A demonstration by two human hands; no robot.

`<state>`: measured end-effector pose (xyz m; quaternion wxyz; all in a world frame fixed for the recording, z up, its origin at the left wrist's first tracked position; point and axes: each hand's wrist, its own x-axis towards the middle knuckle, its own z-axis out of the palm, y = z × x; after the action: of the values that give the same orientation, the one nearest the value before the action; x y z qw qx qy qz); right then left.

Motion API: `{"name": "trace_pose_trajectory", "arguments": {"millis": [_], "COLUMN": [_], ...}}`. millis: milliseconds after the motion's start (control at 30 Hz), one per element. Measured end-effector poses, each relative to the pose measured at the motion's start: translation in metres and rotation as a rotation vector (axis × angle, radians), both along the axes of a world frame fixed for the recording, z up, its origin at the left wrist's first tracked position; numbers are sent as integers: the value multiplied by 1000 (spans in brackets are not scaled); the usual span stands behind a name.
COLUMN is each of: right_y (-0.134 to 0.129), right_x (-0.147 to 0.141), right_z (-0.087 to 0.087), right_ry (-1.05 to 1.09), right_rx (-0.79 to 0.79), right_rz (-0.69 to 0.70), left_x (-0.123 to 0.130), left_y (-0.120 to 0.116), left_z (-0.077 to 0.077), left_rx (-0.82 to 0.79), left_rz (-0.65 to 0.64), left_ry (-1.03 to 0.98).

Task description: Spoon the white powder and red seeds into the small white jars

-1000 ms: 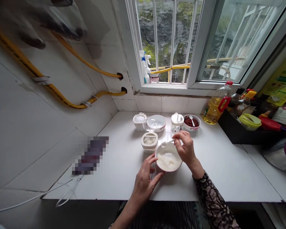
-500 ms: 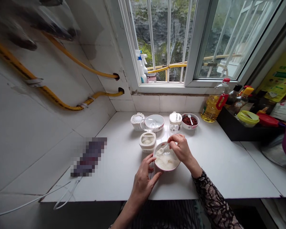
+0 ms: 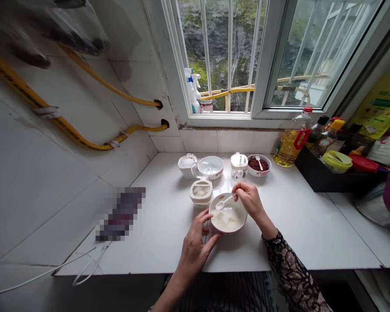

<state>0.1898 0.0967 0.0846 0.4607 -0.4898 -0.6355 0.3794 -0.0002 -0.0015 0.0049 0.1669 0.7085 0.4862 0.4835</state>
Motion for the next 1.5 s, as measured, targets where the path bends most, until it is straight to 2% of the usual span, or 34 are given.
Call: {"name": "trace_pose_trajectory", "arguments": {"millis": [67, 167, 233, 300, 400, 533, 600, 833, 900, 967, 1067, 1167, 1233, 1367, 1500], "right_y": [2, 3, 3, 2, 2, 1, 2, 4, 3, 0, -4, -7, -8, -9, -6], "right_x": [1, -1, -4, -6, -5, 0, 1, -1, -5, -12, -24, -31, -31, -19, -2], "right_z": [-1, -6, -9, -10, -7, 1, 3, 2, 2, 2, 1, 0, 0, 3, 2], "right_ry": [-76, -293, -381, -390, -286, -7, 97, 205, 211, 183, 12, -255, -347, -298, -293], "right_rx": [68, 264, 345, 355, 266, 11, -67, -124, -83, 21, 293, 600, 705, 644, 571], "right_rz": [-31, -61, -22, 16, 2, 9, 26, 37, 23, 0, -24, 41, 65, -28, -58], "left_x": [0, 0, 0, 1, 1, 1, 0, -1, 0, 1, 1, 1, 0, 0, 0], "left_y": [0, 1, 1, 1, 1, 1, 1, 1, 1, 1, 1, 1, 1, 1, 1], "left_z": [0, -2, -3, -3, -2, -1, -1, -2, -2, -3, -4, -3, -3, -2, -1], "left_rx": [4, 6, 5, 2, -8, 0, 1, -20, -17, -12, -9, -2, -1, 7, 6], "left_rz": [0, 1, 4, 5, -1, 1, 1, -14, -7, 1, -3, -5, 0, 2, 8], "left_ry": [7, 6, 0, -5, -8, -4, 1, -2, -8, -16, -13, -4, -1, 8, 5]}}
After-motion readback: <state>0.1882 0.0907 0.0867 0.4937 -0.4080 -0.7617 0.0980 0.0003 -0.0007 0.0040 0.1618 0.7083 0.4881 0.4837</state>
